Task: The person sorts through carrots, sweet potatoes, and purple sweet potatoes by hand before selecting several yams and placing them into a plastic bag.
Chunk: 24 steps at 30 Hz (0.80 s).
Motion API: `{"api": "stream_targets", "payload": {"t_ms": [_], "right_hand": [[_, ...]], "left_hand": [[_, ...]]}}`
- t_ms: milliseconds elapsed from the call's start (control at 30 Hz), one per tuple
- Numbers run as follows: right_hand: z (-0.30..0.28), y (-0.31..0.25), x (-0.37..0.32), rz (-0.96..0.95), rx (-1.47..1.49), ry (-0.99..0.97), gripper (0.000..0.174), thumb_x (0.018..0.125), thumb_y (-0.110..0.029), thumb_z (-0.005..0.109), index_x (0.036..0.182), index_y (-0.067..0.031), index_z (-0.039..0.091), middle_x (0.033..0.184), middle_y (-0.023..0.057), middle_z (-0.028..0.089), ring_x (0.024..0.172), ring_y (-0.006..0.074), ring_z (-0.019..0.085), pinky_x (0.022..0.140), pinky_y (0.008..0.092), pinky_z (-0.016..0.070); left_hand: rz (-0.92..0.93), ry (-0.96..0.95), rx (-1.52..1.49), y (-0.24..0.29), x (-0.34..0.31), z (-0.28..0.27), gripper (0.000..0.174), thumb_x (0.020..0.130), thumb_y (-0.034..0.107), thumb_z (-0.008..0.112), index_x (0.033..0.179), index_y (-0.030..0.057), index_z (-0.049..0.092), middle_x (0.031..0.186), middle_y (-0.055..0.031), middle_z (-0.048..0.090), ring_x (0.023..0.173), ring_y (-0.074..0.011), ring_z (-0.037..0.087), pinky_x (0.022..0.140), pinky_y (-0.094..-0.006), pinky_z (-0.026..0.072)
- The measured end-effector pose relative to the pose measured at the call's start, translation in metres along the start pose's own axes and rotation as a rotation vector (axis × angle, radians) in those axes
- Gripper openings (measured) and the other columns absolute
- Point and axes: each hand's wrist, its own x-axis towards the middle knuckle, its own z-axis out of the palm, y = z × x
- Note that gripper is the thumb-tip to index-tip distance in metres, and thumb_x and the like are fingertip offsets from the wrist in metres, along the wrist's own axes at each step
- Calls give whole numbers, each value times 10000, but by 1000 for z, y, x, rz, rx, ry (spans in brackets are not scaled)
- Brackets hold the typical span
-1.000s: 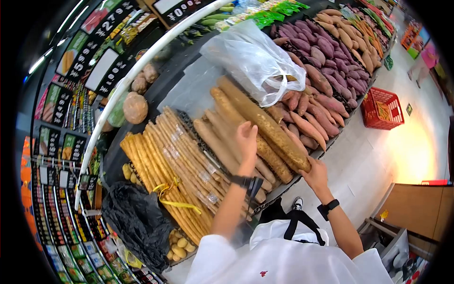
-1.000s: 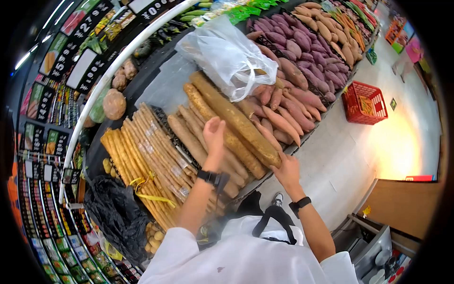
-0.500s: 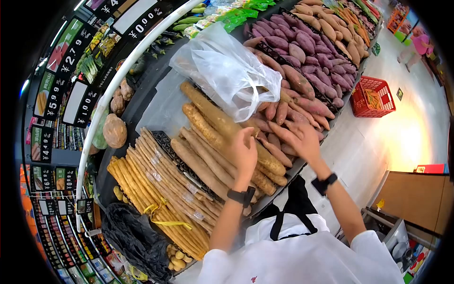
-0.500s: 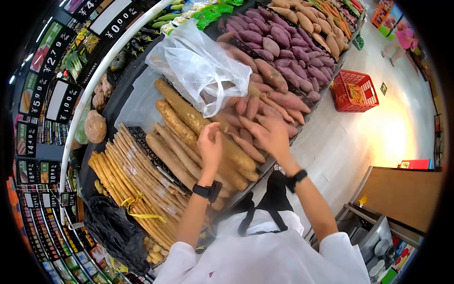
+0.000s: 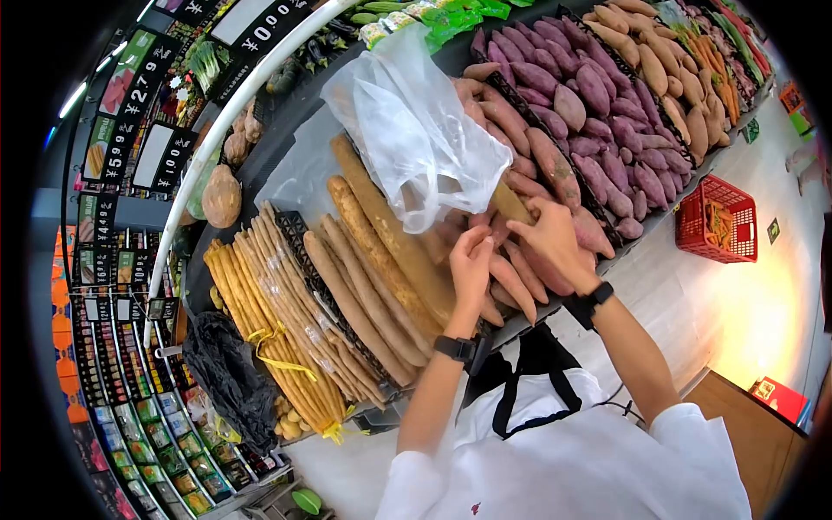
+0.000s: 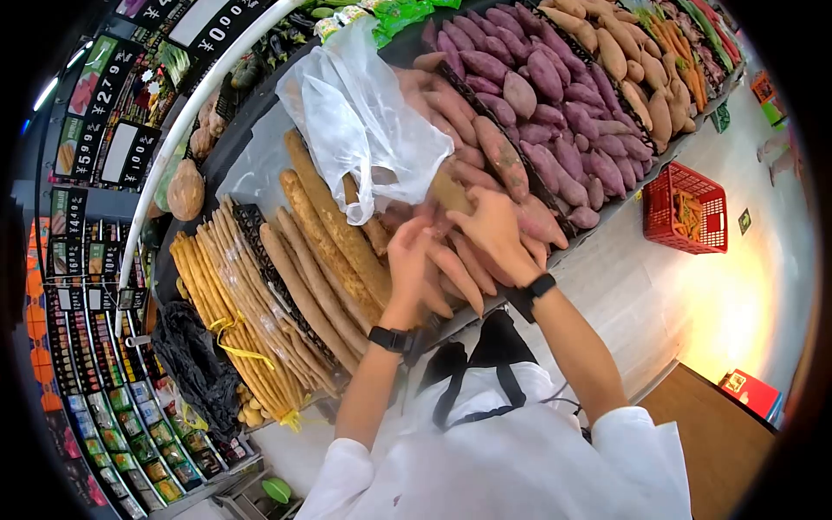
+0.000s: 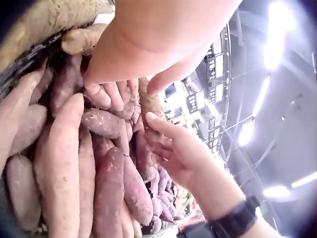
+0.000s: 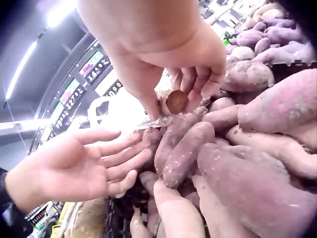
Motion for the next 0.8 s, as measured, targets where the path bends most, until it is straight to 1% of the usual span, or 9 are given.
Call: {"api": "stream_targets", "payload": {"t_ms": [133, 200, 233, 267, 333, 467, 500, 633, 800], "right_hand": [[-51, -5, -65, 58, -97, -157, 399, 705, -257, 878, 807, 12, 602, 664, 131, 584, 587, 248, 540, 597, 356, 473], [-72, 3, -98, 161, 46, -255, 401, 694, -202, 890, 767, -5, 549, 647, 87, 527, 598, 207, 488, 591, 330, 443], [-81, 7, -113, 166, 43, -257, 401, 694, -202, 890, 767, -5, 549, 647, 87, 527, 598, 207, 488, 591, 330, 443], [-89, 12, -127, 154, 47, -256, 385, 688, -202, 895, 803, 2, 589, 671, 94, 562, 617, 207, 515, 607, 329, 456], [-101, 20, -149, 152, 51, -242, 378, 682, -203, 901, 839, 8, 630, 695, 100, 596, 637, 207, 543, 623, 328, 470], [-123, 25, -181, 149, 32, -195, 380, 675, -181, 893, 884, -2, 630, 749, 115, 609, 675, 237, 575, 672, 343, 471], [-125, 22, -191, 88, -48, -154, 374, 666, -158, 889, 878, -7, 620, 767, 115, 609, 706, 255, 576, 694, 351, 462], [-117, 1, -237, -32, -310, -8, 382, 648, -130, 877, 903, -27, 611, 833, 115, 620, 803, 311, 583, 762, 394, 438], [-107, 0, -318, 47, -396, 116, 396, 640, -142, 880, 923, -52, 618, 865, 112, 623, 844, 322, 582, 812, 411, 410]], "left_hand": [[-214, -25, -159, 4, 9, 13, 306, 1007, 153, 607, 1264, -14, 602, 1232, -85, 662, 1074, -165, 640, 853, -266, 488], [-348, 83, -389, 4, 10, 22, 426, 1032, 300, 580, 1353, 22, 547, 1330, -76, 619, 1135, -185, 614, 894, -293, 458], [-362, 44, -428, 3, 10, 22, 531, 1030, 397, 562, 1411, 34, 490, 1386, -59, 588, 1196, -202, 583, 931, -326, 429], [-366, 43, -428, 3, 10, 21, 531, 1030, 397, 562, 1411, 34, 490, 1386, -59, 588, 1196, -202, 583, 931, -326, 429], [-427, 0, -524, 2, 7, 21, 677, 1005, 498, 565, 1484, 40, 425, 1466, -105, 516, 1329, -273, 488, 1072, -417, 371], [-457, -71, -416, -4, 0, 35, 565, 989, 425, 619, 1430, 99, 485, 1408, -56, 565, 1226, -219, 555, 904, -354, 422], [-458, -31, -433, -1, -5, 41, 442, 945, 397, 703, 1276, 123, 600, 1197, 15, 643, 1066, -166, 610, 807, -303, 413], [-451, -119, -411, -8, -13, 42, 347, 925, 359, 741, 1143, 99, 672, 1014, 33, 676, 906, -122, 606, 749, -262, 424], [-485, -348, -465, -16, -64, 30, 291, 937, 278, 733, 1125, 60, 686, 990, 21, 692, 793, -70, 598, 664, -249, 434]]}}
